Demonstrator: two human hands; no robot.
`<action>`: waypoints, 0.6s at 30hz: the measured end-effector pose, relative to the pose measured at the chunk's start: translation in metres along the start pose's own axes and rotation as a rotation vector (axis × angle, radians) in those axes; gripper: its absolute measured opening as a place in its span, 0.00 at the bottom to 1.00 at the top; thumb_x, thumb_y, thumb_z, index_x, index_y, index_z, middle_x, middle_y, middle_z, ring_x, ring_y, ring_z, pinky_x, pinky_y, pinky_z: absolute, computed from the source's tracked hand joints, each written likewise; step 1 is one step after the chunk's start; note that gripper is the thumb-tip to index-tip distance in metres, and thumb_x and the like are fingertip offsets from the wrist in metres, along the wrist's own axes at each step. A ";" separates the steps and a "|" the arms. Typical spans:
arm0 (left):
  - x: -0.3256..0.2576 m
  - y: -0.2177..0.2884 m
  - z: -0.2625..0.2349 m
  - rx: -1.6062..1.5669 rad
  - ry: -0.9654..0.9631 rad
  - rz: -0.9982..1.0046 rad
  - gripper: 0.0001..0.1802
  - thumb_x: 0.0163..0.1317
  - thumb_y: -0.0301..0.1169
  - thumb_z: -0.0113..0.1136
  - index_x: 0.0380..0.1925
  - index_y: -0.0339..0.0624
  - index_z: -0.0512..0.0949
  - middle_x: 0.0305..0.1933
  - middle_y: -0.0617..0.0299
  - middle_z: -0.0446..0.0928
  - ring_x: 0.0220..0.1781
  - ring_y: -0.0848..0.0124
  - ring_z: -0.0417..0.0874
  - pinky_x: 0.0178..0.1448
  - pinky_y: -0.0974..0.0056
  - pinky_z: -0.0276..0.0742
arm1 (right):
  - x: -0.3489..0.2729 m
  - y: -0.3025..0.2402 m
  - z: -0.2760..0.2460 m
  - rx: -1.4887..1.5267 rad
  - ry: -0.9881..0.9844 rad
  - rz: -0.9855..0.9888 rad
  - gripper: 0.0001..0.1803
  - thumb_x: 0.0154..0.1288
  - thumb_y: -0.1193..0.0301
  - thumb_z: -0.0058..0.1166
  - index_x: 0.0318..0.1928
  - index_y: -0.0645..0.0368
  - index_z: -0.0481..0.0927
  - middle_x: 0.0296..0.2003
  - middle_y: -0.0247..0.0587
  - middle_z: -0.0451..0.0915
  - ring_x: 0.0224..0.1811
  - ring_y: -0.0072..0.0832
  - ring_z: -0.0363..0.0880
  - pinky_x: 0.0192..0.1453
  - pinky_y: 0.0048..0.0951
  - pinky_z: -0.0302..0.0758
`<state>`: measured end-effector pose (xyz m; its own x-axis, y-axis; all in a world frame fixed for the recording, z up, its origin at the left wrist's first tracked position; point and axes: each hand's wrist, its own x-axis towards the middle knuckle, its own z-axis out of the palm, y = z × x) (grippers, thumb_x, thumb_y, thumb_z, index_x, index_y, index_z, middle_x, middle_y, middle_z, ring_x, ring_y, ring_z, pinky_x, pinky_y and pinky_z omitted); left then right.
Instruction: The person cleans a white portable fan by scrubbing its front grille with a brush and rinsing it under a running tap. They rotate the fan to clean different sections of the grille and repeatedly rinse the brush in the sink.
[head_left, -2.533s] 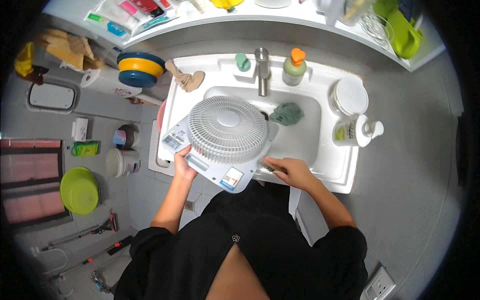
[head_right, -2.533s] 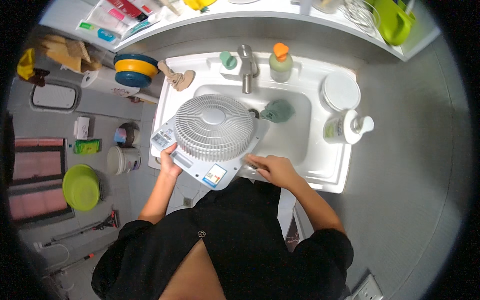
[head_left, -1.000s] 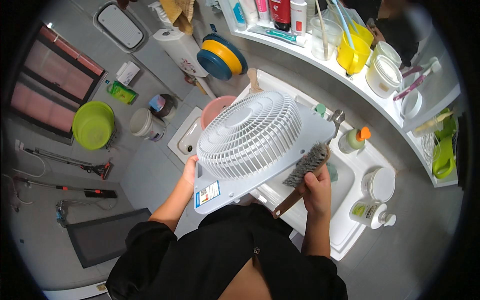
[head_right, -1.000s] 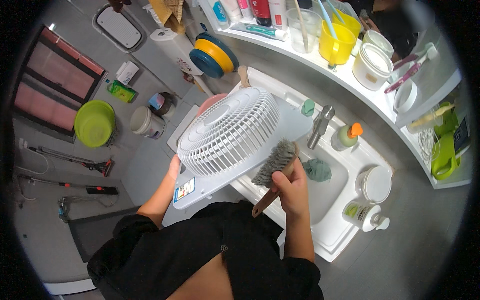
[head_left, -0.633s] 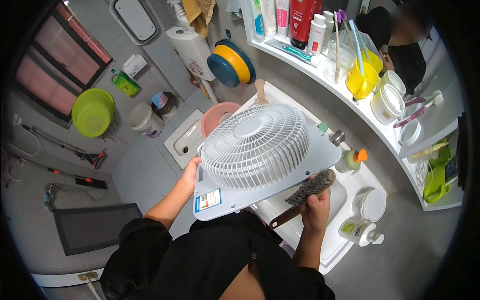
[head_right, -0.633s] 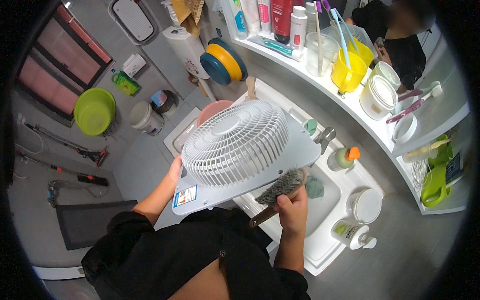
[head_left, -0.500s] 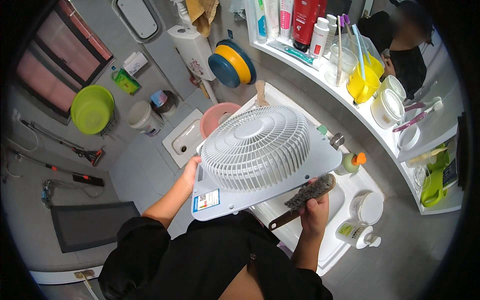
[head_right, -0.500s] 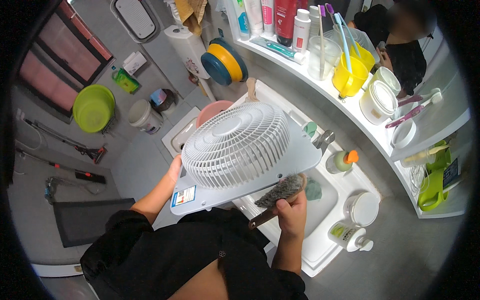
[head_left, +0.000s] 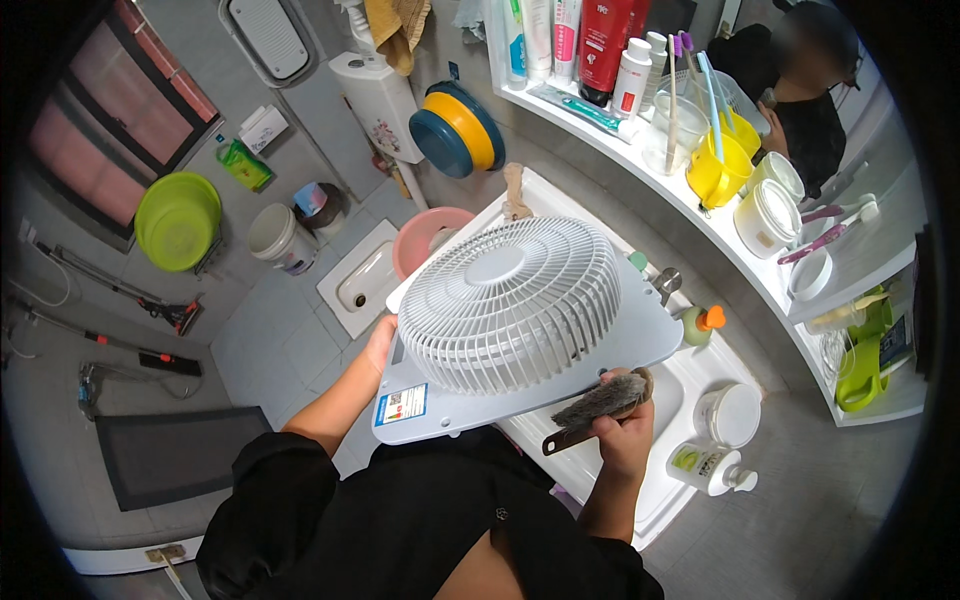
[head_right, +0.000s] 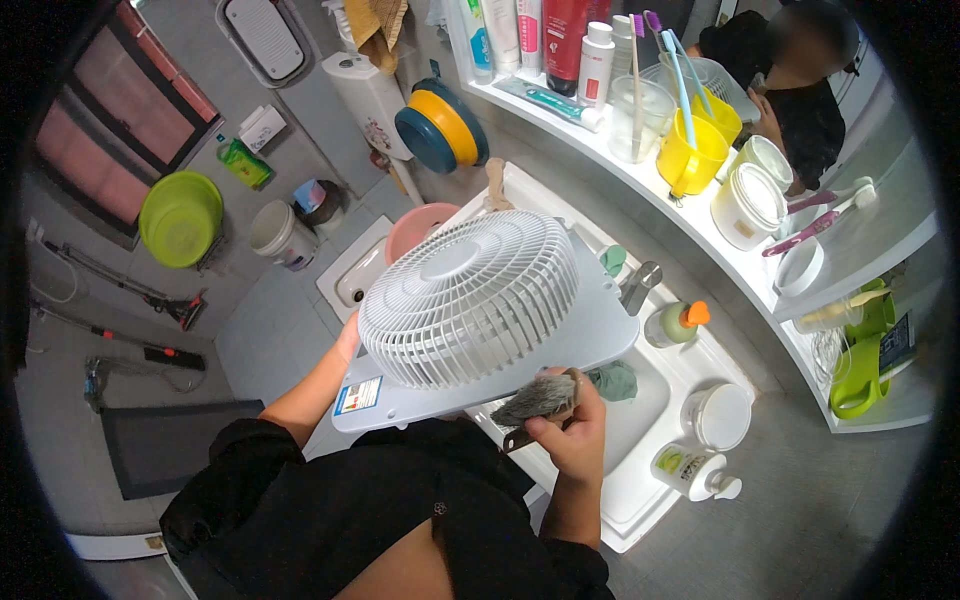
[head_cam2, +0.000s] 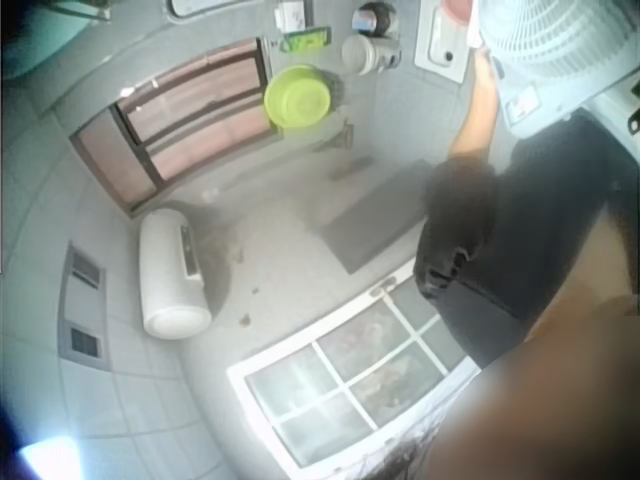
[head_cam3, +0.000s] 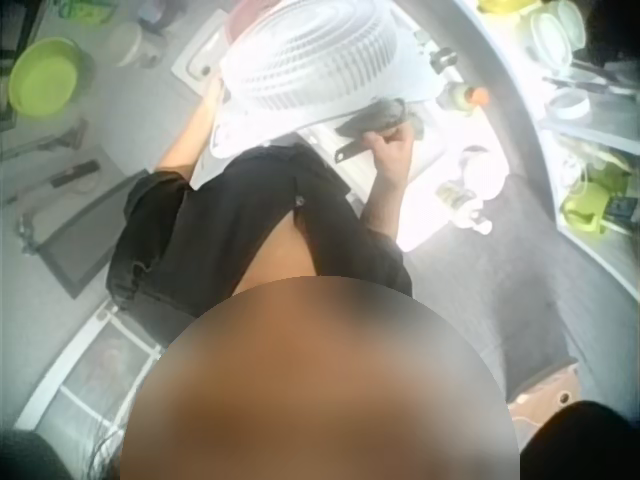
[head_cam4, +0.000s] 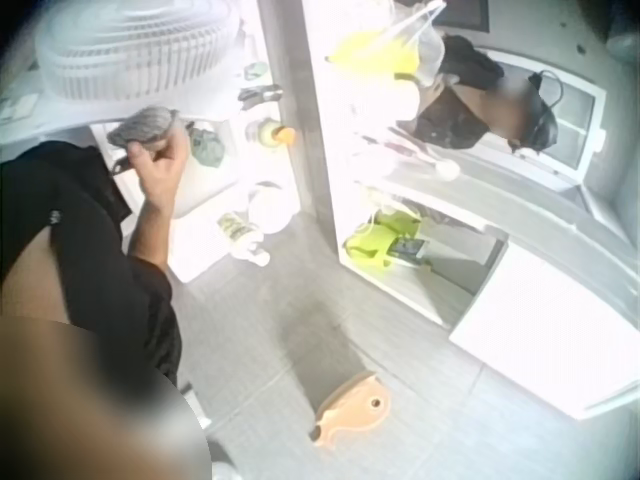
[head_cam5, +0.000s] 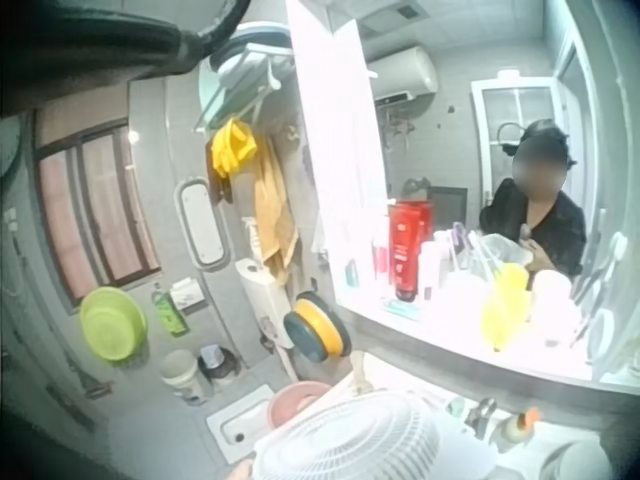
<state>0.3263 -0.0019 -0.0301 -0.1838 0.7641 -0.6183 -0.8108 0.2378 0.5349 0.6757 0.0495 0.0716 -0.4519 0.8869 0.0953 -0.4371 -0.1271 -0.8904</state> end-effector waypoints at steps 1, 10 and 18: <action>0.007 -0.001 -0.009 -0.019 -0.046 -0.007 0.18 0.56 0.32 0.47 0.41 0.30 0.75 0.39 0.47 0.79 0.36 0.59 0.82 0.44 0.57 0.79 | 0.000 -0.003 0.003 -0.011 -0.008 -0.004 0.27 0.45 0.70 0.67 0.47 0.66 0.72 0.37 0.35 0.75 0.39 0.23 0.74 0.45 0.24 0.71; 0.019 -0.003 -0.001 -0.029 -0.070 -0.017 0.17 0.59 0.32 0.47 0.42 0.31 0.75 0.40 0.47 0.79 0.37 0.60 0.82 0.46 0.58 0.80 | -0.001 -0.018 0.013 -0.236 -0.073 -0.004 0.24 0.42 0.78 0.65 0.44 0.64 0.75 0.38 0.37 0.77 0.38 0.21 0.74 0.42 0.22 0.70; 0.026 -0.002 0.012 -0.010 -0.080 0.005 0.16 0.61 0.33 0.47 0.43 0.32 0.75 0.41 0.47 0.79 0.39 0.61 0.82 0.47 0.58 0.80 | 0.001 -0.021 0.021 -0.385 -0.131 -0.093 0.23 0.43 0.76 0.66 0.43 0.63 0.75 0.30 0.37 0.77 0.31 0.20 0.74 0.38 0.21 0.70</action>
<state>0.3298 0.0241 -0.0404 -0.1426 0.8110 -0.5674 -0.8158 0.2283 0.5313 0.6681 0.0437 0.0999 -0.5302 0.8197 0.2169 -0.1689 0.1486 -0.9744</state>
